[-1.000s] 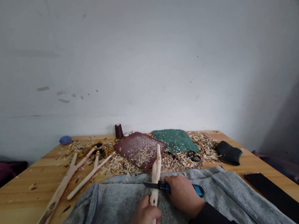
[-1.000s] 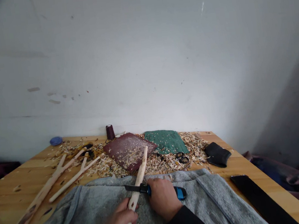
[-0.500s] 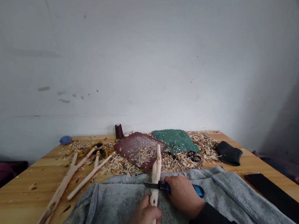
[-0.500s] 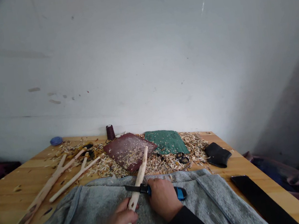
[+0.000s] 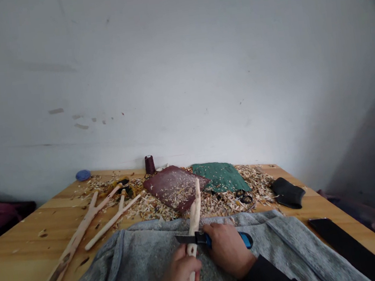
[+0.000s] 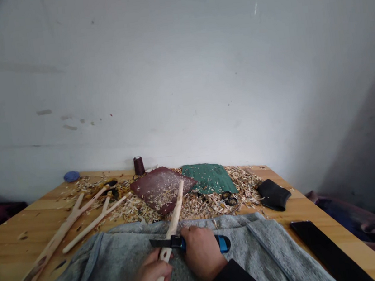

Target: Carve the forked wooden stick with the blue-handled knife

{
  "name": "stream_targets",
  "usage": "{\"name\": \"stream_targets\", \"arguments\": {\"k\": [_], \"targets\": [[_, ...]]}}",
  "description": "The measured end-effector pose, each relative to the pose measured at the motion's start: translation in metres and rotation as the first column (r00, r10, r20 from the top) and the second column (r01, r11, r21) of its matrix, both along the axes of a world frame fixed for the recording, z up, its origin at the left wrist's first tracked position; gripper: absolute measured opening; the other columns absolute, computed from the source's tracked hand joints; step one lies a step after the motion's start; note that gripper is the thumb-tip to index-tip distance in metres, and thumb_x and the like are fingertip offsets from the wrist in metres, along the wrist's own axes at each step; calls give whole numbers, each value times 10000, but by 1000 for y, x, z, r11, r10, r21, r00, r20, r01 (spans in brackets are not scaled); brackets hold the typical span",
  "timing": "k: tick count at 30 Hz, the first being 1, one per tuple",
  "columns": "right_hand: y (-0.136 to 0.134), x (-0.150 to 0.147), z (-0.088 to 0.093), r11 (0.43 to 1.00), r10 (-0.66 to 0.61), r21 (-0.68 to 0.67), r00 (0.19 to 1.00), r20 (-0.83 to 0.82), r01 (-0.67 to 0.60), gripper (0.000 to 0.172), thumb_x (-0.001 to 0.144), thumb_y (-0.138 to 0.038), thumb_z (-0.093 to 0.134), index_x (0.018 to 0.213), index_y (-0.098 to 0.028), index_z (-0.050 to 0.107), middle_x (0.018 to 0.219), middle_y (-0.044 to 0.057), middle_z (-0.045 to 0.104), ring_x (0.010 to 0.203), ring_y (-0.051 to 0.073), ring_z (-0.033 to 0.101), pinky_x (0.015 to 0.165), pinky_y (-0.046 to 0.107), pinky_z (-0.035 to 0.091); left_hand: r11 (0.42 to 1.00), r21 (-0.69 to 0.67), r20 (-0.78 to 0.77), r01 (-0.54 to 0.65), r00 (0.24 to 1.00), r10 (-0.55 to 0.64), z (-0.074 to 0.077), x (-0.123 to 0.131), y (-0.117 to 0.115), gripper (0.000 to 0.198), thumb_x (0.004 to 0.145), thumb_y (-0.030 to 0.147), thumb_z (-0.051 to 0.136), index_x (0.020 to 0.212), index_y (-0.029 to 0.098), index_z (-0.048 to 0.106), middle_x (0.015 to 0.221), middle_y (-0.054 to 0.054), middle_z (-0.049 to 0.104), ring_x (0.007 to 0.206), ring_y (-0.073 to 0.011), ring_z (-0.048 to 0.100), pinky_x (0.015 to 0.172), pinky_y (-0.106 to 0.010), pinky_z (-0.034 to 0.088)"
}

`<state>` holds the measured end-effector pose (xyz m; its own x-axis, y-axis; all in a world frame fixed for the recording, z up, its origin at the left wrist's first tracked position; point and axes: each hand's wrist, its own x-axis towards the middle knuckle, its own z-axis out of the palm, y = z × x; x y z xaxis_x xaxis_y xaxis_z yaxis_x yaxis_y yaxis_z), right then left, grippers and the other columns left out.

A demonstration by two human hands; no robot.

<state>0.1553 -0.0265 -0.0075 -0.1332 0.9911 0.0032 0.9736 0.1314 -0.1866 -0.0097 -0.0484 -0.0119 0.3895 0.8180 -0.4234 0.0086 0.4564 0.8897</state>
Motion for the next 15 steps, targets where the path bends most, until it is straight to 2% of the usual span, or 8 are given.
{"name": "stream_targets", "arguments": {"k": [6,10,13,15], "targets": [[7,9,3,986,-165,34,985,43,164,342,867,-67,430,1022,-198,706,1031,97,729,906,221,701,686,289,390,1000,6,56,15,998,-16,-1,1,0,315,685,339,575,968,229,493,510,101,509,316,-62,336,353,-194,210],[3,7,4,994,-104,37,994,21,104,320,850,-82,487,1040,-227,699,1021,66,729,900,201,695,691,278,378,1000,22,74,-17,997,15,-5,4,2,372,653,385,565,983,230,488,465,113,469,297,-66,295,346,-201,183],[-1,3,4,998,-16,55,1000,-12,16,220,866,-150,538,996,-232,695,975,53,725,879,198,685,690,277,370,997,35,42,-68,997,67,-8,5,2,362,634,409,565,939,231,492,426,118,423,295,-72,287,344,-210,174],[-1,2,6,997,-35,71,999,-18,36,213,878,-150,525,986,-228,691,960,53,720,862,195,680,686,276,365,996,64,52,-58,997,54,-9,4,1,333,659,406,591,927,230,499,450,108,450,323,-70,332,360,-206,200]]}}
